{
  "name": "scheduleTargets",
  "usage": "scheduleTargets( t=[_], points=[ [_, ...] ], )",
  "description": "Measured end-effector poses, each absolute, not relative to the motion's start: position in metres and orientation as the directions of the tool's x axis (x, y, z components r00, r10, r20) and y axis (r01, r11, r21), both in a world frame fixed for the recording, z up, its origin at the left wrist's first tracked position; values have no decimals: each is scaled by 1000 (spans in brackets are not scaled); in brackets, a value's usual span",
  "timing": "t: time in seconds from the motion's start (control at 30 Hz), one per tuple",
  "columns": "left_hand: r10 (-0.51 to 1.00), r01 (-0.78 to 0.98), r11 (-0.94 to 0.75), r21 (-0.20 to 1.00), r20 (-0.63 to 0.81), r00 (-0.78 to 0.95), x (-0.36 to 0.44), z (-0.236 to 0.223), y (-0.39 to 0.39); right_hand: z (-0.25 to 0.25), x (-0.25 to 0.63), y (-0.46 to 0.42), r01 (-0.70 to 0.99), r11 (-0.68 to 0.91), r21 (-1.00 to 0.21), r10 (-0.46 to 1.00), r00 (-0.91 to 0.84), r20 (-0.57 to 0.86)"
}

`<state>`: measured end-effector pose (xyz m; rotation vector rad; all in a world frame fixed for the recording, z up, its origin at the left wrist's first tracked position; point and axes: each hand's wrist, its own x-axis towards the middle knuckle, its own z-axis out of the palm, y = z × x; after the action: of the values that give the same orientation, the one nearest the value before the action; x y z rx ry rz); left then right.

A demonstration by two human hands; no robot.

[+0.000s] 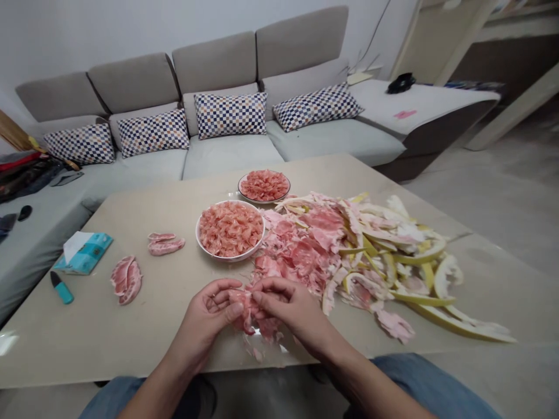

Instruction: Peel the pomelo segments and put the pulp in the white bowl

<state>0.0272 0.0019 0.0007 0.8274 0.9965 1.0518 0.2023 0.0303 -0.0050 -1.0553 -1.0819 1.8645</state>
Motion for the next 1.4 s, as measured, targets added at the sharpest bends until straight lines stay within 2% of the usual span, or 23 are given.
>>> scheduleTargets(
  t=[0.2,0.43,0.73,0.87,1.07,1.17,1.4],
  points=[
    [940,-364,326,872,-259,221,26,6,3,-8,202,34,-288,-499,-817,829,-434,-353],
    [938,-364,326,873,-250,240,24,8,3,-8,205,35,-240,-495,-835,824,-433,-365],
    [965,-185,257,949,-241,106,21,5,4,-3,206,35,-149,-461,-875,792,-513,-331],
    [965,-150,260,954,-250,83,22,5,3,-6,203,33,-131,-422,-897,819,-478,-316],
    [946,-254,311,916,-272,177,21,6,5,-4,207,34,-134,-494,-859,775,-515,-365],
    [927,-311,352,883,-284,243,21,8,4,-2,211,34,-147,-496,-856,758,-553,-345],
    [914,-337,383,860,-299,275,22,13,2,4,217,36,-155,-490,-858,756,-565,-330]
  ],
)
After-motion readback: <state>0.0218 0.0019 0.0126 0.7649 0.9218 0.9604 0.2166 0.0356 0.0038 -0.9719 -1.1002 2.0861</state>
